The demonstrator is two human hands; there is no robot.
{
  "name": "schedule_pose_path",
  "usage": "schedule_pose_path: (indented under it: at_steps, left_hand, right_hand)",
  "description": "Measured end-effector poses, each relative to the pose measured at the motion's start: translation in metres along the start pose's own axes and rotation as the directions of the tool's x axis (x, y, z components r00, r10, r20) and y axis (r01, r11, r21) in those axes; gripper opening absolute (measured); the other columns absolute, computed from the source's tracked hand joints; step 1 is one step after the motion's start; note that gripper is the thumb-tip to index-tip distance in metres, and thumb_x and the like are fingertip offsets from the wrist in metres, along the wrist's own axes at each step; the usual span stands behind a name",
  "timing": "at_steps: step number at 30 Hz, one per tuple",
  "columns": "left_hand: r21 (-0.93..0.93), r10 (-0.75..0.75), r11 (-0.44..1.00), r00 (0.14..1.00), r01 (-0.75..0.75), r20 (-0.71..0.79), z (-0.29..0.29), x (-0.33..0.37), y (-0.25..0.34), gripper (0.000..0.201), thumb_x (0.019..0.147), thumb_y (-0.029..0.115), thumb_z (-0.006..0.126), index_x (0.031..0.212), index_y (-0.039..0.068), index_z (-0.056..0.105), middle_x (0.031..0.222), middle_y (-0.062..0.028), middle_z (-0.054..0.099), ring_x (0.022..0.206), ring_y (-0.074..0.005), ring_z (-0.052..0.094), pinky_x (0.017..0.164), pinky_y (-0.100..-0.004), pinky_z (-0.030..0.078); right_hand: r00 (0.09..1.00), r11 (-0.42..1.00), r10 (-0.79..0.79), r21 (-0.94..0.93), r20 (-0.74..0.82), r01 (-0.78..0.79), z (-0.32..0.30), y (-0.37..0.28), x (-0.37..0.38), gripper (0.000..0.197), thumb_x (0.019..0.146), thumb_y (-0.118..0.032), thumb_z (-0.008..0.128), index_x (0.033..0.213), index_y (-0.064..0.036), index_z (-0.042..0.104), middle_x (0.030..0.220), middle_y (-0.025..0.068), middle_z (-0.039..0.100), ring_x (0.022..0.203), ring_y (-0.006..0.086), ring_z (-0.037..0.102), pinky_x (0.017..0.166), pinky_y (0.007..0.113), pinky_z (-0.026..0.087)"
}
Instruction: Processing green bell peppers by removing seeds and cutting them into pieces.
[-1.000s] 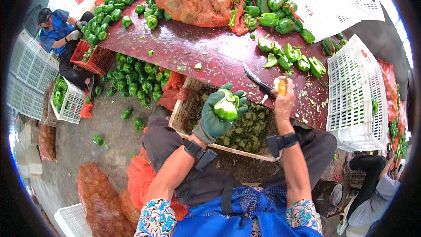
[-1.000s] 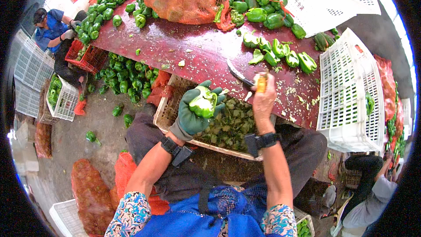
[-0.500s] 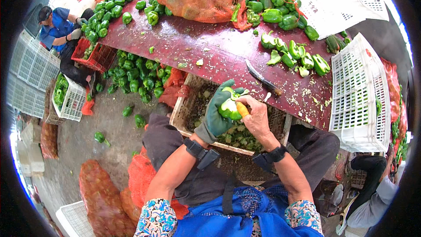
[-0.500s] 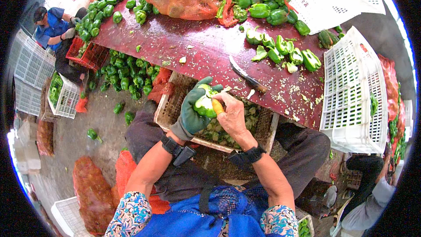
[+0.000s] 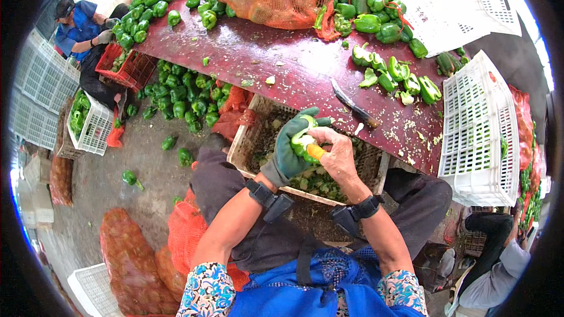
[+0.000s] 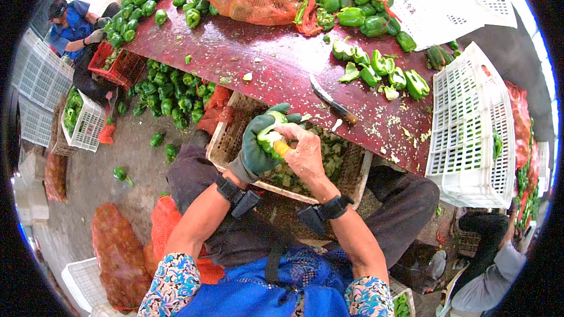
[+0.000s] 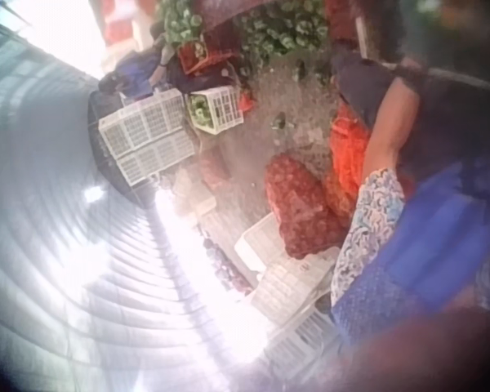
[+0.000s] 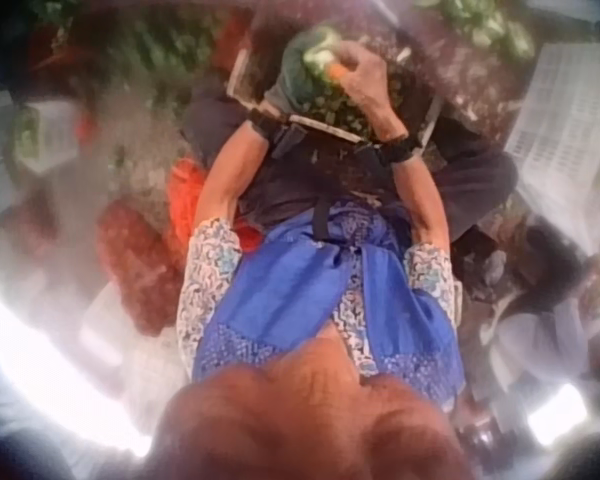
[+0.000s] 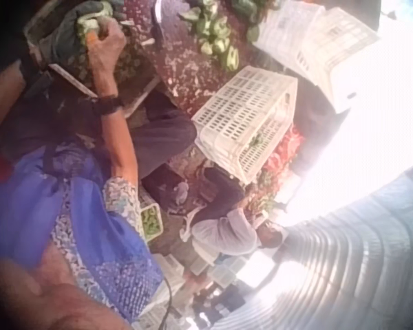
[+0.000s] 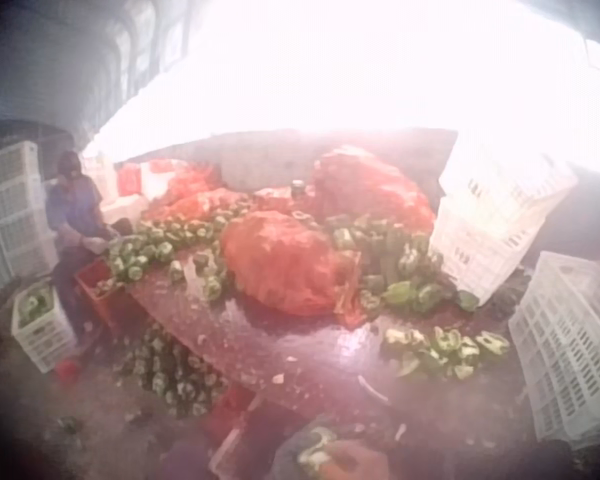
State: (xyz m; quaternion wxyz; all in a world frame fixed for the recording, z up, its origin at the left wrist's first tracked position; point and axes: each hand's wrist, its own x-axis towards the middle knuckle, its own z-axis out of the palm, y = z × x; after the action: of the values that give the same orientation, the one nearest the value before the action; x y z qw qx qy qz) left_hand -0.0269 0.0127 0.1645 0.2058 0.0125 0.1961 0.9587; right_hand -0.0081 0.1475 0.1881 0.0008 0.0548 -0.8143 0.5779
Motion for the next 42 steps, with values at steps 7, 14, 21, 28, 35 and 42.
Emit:
schedule_pose_path:
  at_steps: [7,14,21,28,35,42]
  left_hand:
    - [0.031,-0.083,0.996,0.997,0.083,0.003,-0.001,-0.004,0.006,0.052,0.092,0.027,0.053,0.136,0.001,0.046,0.126,-0.0209,0.060,0.112,-0.0297,0.062,0.102,-0.0430,0.048]
    - [0.111,-0.100,0.989,0.994,0.095,0.037,0.001,-0.005,0.006,0.049,0.093,0.025,0.054,0.134,0.000,0.048,0.124,-0.0177,0.062,0.110,-0.0251,0.063,0.100,-0.0388,0.049]
    - [0.259,0.060,0.965,0.994,-0.034,-0.093,-0.019,-0.001,0.000,0.044,0.093,0.022,0.054,0.131,0.000,0.050,0.117,-0.0145,0.063,0.107,-0.0233,0.063,0.097,-0.0371,0.051]
    - [0.336,0.134,0.938,0.984,-0.086,-0.122,-0.034,0.004,-0.005,0.040,0.095,0.019,0.051,0.130,0.000,0.050,0.115,-0.0128,0.063,0.108,-0.0216,0.062,0.097,-0.0356,0.050]
    - [0.652,0.233,0.735,0.972,-0.188,0.018,-0.051,0.003,-0.015,0.038,0.097,0.021,0.051,0.129,0.000,0.051,0.115,-0.0105,0.063,0.106,-0.0198,0.062,0.095,-0.0334,0.051]
    - [0.033,0.076,0.997,0.983,-0.071,-0.167,-0.034,0.002,-0.016,0.036,0.094,0.028,0.059,0.121,0.005,0.055,0.113,-0.0103,0.064,0.103,-0.0227,0.064,0.092,-0.0396,0.054]
  right_hand:
    - [0.964,0.994,-0.111,0.040,0.242,0.104,-0.008,0.002,0.006,0.024,0.081,-0.010,0.070,0.103,0.0000,0.070,0.077,0.0048,0.068,0.065,0.0113,0.059,0.060,0.031,0.049]
    - [0.896,0.996,0.075,0.013,0.437,-0.090,-0.018,0.000,0.013,0.012,0.089,-0.016,0.060,0.090,-0.0063,0.067,0.068,-0.0049,0.059,0.054,0.0034,0.052,0.048,0.021,0.041]
    - [0.963,0.947,-0.227,-0.197,0.145,0.253,0.002,-0.006,-0.004,0.010,0.082,-0.007,0.067,0.089,-0.0015,0.065,0.071,0.0139,0.060,0.057,0.0236,0.057,0.055,0.034,0.044]
    - [0.971,0.950,-0.240,-0.204,0.004,0.236,0.011,-0.001,-0.009,0.012,0.080,-0.008,0.071,0.090,-0.0011,0.066,0.069,0.0128,0.063,0.061,0.0207,0.062,0.058,0.033,0.047]
    - [0.994,0.975,-0.098,-0.206,-0.043,0.087,0.018,0.031,-0.008,0.012,0.082,-0.011,0.070,0.089,-0.0017,0.068,0.070,0.0132,0.064,0.061,0.0203,0.063,0.059,0.033,0.047]
    - [0.942,0.999,0.032,0.052,-0.334,-0.016,0.018,0.035,-0.001,0.013,0.088,-0.008,0.067,0.098,-0.0011,0.066,0.069,0.0054,0.064,0.062,0.0121,0.061,0.056,0.031,0.047]
